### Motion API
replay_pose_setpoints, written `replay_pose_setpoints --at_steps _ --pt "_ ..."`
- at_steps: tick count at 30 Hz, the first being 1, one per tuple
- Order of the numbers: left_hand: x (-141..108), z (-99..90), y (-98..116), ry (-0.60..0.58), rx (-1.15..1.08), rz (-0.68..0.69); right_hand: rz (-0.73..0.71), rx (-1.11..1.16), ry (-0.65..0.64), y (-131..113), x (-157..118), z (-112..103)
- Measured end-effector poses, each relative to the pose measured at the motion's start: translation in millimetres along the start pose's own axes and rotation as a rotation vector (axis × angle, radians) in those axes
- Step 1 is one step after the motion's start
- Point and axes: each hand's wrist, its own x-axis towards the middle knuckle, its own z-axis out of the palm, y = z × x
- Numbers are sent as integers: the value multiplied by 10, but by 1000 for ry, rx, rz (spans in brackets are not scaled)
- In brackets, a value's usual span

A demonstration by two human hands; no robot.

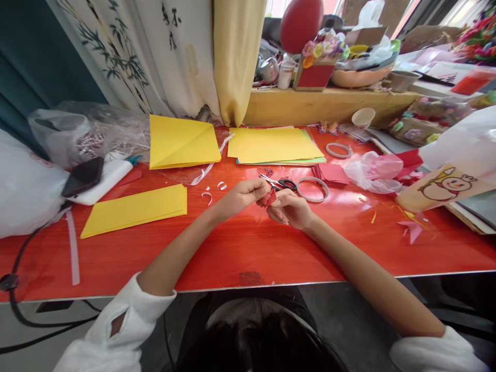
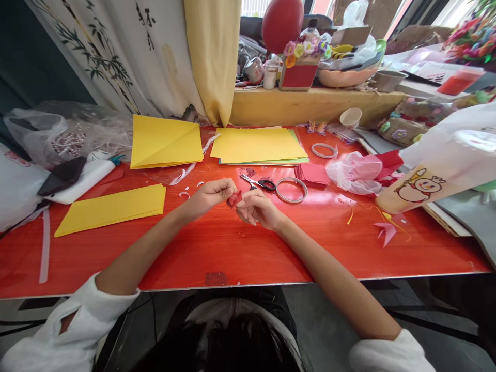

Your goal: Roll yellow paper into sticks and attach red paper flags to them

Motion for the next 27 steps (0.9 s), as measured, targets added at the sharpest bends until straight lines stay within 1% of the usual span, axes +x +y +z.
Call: replay_pose_setpoints --at_steps 12,17,20,22,25,27 --pt "-11 -1 -72 18 -84 -8 -59 0 -28 -1 9 26" --pt "-4 3 -74 12 -125 -16 -71 -35 8 5 -2 15" --pt "20 -44 -85 61 -105 -41 -66 -65 74 1 20 -17" --pt "41 -94 -102 150 -80 -71 -44 -81 141 8 58 -54" --pt "66 -159 -141 292 -80 -94 -21 -93 304 40 128 -116" --pt "74 -175 -171 333 -91 -93 -21 -99 411 59 158 -146"
